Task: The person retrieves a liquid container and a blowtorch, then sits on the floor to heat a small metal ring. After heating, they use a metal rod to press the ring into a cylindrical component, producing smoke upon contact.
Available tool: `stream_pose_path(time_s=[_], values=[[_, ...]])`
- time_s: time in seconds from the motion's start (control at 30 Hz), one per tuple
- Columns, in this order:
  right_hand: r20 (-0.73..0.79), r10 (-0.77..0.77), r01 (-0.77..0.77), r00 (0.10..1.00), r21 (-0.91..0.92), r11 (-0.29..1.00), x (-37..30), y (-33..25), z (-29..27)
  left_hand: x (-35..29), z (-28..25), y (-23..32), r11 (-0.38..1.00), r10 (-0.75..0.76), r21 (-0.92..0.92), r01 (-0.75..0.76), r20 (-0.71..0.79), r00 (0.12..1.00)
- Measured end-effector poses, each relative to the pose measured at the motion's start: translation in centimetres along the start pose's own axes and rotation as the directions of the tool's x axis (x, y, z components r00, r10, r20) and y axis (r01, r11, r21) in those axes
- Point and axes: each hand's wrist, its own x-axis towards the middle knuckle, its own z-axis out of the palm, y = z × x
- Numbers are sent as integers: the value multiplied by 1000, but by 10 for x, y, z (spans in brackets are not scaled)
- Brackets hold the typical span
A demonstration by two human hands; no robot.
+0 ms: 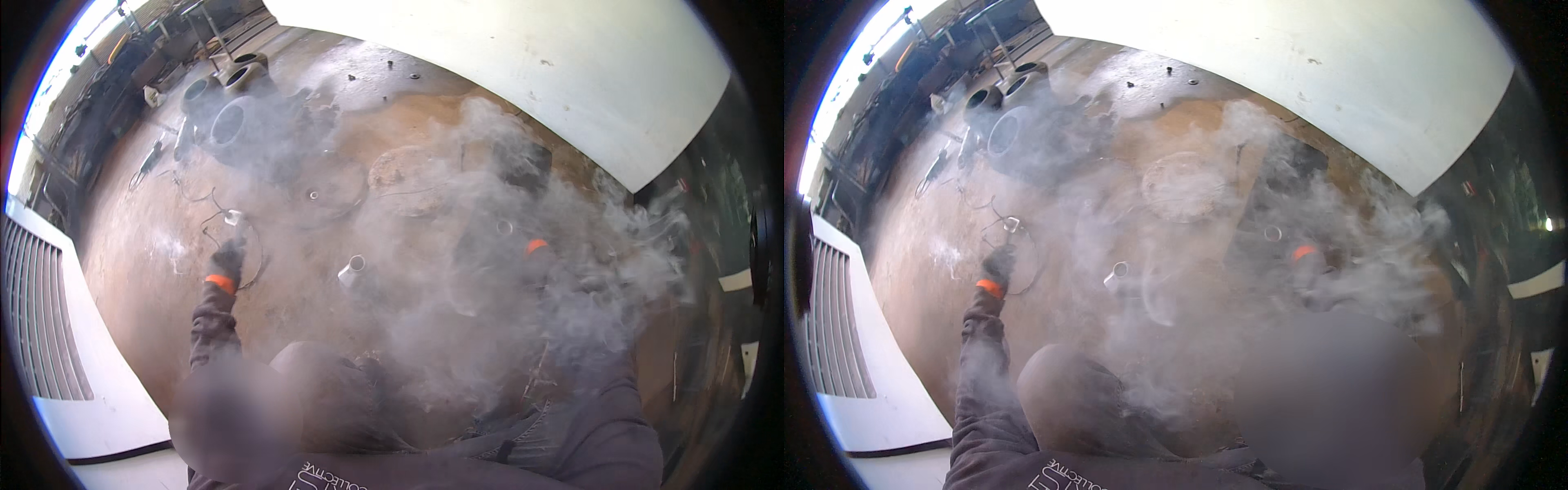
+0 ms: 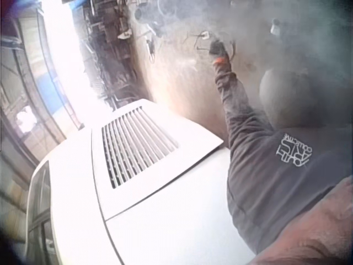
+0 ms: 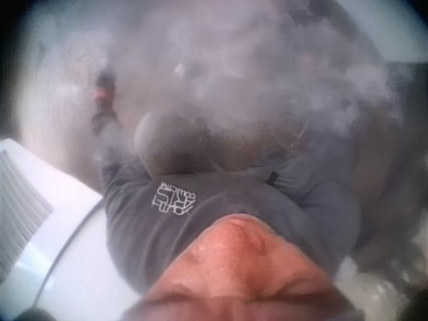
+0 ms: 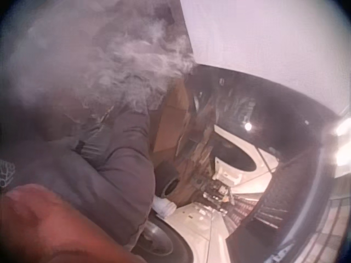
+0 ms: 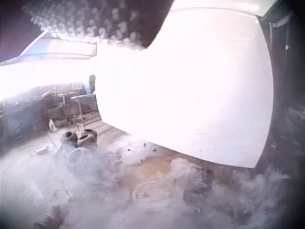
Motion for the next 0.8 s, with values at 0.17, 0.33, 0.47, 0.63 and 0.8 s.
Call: stream_pose_path(time_s=[0.17,0.33,0.47,0.63,0.8], values=[[-4,9,-9,1000,-36,999,-4,-11,2,-10,29,112,981,26,-196,9,179,984],[0,-8,8,1000,-46,999,-6,-22,6,-21,80,101,996,-36,-62,58,311,950],[26,-45,46,999,-43,998,-3,-40,14,-41,97,117,998,40,-58,-25,268,963],[65,-126,126,990,-1,992,7,-70,41,-25,83,184,727,-380,-356,587,503,776],[181,-161,143,970,110,984,19,-102,72,-32,74,214,965,-76,-208,158,355,932]])
